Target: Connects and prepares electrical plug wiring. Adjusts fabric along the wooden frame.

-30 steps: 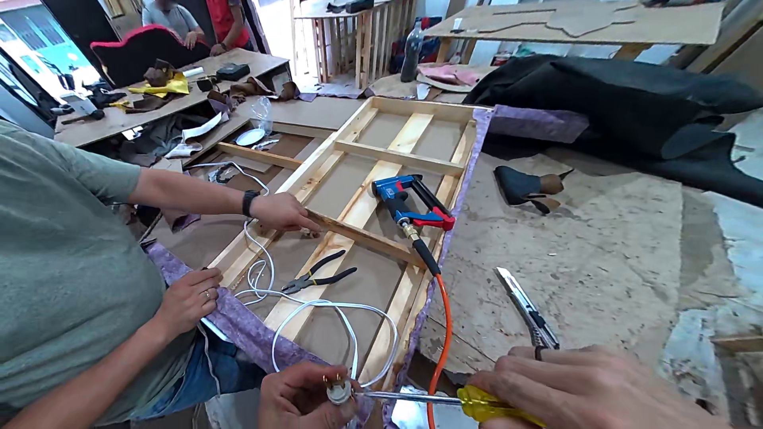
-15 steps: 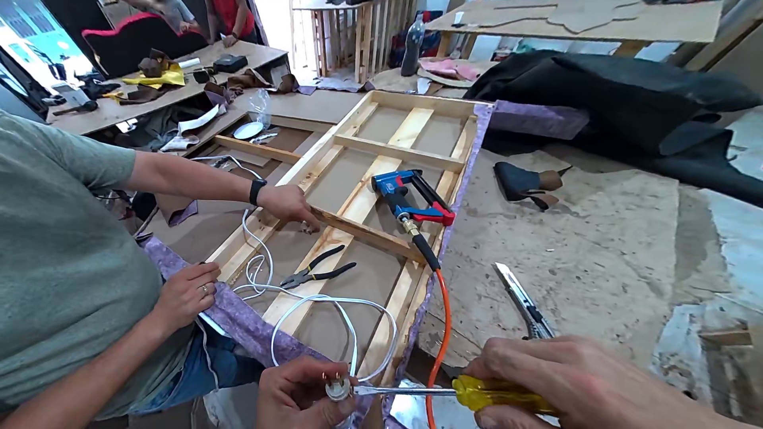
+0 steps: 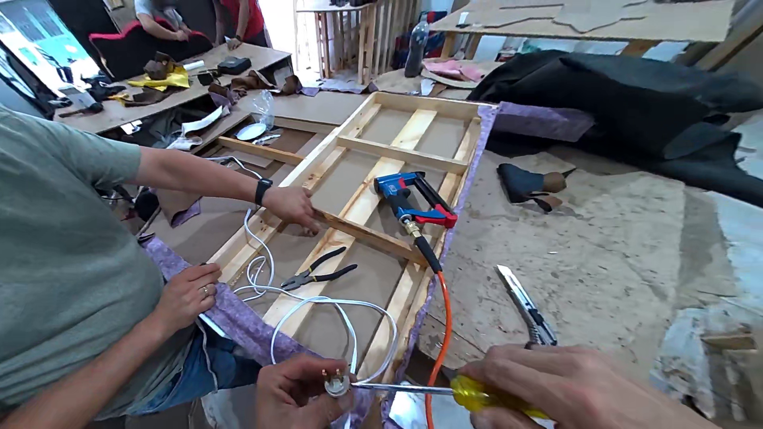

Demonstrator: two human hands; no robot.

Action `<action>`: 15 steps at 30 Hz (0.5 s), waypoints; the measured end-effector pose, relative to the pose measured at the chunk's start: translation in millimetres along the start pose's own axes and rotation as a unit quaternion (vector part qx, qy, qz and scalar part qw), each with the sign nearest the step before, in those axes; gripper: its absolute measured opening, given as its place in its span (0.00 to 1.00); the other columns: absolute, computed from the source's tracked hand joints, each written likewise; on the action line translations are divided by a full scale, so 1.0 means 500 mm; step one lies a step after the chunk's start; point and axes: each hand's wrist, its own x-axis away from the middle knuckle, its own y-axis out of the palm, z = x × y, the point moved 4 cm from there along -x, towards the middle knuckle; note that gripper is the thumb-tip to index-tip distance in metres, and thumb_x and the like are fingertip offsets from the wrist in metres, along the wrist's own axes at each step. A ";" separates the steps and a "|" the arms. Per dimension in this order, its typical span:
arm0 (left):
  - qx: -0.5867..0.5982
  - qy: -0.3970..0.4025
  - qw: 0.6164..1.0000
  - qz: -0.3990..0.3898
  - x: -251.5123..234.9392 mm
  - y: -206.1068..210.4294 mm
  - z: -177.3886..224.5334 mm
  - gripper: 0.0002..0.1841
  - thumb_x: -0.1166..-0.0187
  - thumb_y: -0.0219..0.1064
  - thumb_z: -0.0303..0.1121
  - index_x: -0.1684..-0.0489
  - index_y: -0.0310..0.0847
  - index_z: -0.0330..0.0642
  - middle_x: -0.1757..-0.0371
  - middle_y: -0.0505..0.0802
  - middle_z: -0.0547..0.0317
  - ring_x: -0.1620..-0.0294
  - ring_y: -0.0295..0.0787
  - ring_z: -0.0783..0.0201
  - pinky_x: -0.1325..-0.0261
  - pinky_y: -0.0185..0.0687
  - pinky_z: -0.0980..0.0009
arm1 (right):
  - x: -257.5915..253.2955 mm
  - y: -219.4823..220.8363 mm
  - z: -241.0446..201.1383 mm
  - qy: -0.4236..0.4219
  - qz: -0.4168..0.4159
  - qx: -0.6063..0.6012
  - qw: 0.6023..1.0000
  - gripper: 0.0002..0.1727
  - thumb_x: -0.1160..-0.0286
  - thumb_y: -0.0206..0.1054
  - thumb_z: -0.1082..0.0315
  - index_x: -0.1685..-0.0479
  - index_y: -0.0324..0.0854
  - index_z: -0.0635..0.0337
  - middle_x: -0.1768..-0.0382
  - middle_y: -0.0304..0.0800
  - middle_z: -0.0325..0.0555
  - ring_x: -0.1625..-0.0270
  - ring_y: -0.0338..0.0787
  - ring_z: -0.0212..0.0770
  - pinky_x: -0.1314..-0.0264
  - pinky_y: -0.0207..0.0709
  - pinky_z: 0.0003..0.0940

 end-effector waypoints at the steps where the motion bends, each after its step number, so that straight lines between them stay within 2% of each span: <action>1: -0.001 -0.002 1.000 0.003 0.000 0.002 -0.002 0.16 0.36 0.80 0.20 0.50 0.94 0.42 0.56 0.98 0.54 0.58 0.98 0.64 0.51 0.95 0.68 | 0.002 0.002 -0.001 -0.008 0.015 0.044 0.999 0.22 0.12 0.59 0.48 0.46 0.88 0.58 0.64 0.92 0.51 0.68 0.92 0.51 0.74 0.80 0.47; 3: -0.005 -0.004 1.000 0.007 -0.002 0.004 -0.003 0.16 0.36 0.80 0.20 0.50 0.94 0.42 0.56 0.99 0.55 0.58 0.98 0.64 0.51 0.95 0.67 | -0.001 0.004 -0.005 -0.008 0.027 0.116 0.993 0.24 0.08 0.53 0.47 0.40 0.87 0.56 0.61 0.91 0.50 0.61 0.90 0.53 0.67 0.79 0.47; 5: -0.006 0.000 1.000 0.010 -0.003 0.000 -0.001 0.16 0.36 0.80 0.19 0.50 0.94 0.40 0.56 0.99 0.55 0.57 0.98 0.64 0.51 0.95 0.68 | -0.009 0.005 -0.011 -0.004 0.019 0.134 0.991 0.25 0.07 0.51 0.47 0.40 0.85 0.56 0.62 0.89 0.51 0.61 0.88 0.56 0.68 0.77 0.48; 7: -0.003 0.001 1.000 0.000 -0.001 0.002 -0.002 0.16 0.36 0.79 0.19 0.50 0.93 0.40 0.56 0.99 0.55 0.57 0.98 0.65 0.50 0.95 0.68 | -0.009 0.004 -0.013 0.000 0.008 0.107 0.994 0.24 0.12 0.58 0.45 0.44 0.84 0.59 0.64 0.88 0.53 0.68 0.88 0.55 0.78 0.75 0.48; 9: -0.002 -0.002 1.000 -0.006 0.001 0.005 -0.005 0.16 0.37 0.79 0.18 0.50 0.94 0.40 0.56 0.99 0.55 0.57 0.98 0.65 0.50 0.95 0.69 | -0.008 0.000 -0.006 0.007 -0.008 0.049 0.999 0.20 0.23 0.70 0.52 0.47 0.81 0.59 0.62 0.87 0.53 0.72 0.89 0.53 0.82 0.77 0.47; 10: 0.000 -0.001 1.000 -0.008 0.002 0.004 -0.007 0.16 0.36 0.79 0.18 0.50 0.94 0.41 0.56 0.99 0.55 0.57 0.98 0.65 0.50 0.95 0.69 | -0.009 -0.002 -0.003 0.010 -0.017 0.016 1.000 0.18 0.26 0.72 0.57 0.48 0.80 0.60 0.61 0.87 0.53 0.71 0.89 0.52 0.81 0.77 0.47; 12: 0.001 0.002 1.000 -0.008 0.002 0.002 -0.006 0.16 0.36 0.79 0.19 0.50 0.94 0.42 0.56 0.99 0.56 0.57 0.98 0.65 0.49 0.94 0.69 | -0.008 -0.002 0.001 0.025 -0.024 -0.052 0.998 0.16 0.26 0.74 0.59 0.51 0.84 0.62 0.63 0.89 0.54 0.70 0.90 0.52 0.75 0.80 0.49; 15: -0.007 0.005 1.000 -0.001 -0.001 0.001 0.002 0.16 0.36 0.79 0.18 0.51 0.94 0.42 0.57 0.99 0.55 0.57 0.98 0.65 0.50 0.94 0.69 | -0.008 -0.001 0.004 0.032 -0.019 -0.086 0.996 0.18 0.21 0.70 0.55 0.53 0.87 0.64 0.65 0.92 0.55 0.68 0.92 0.52 0.70 0.82 0.51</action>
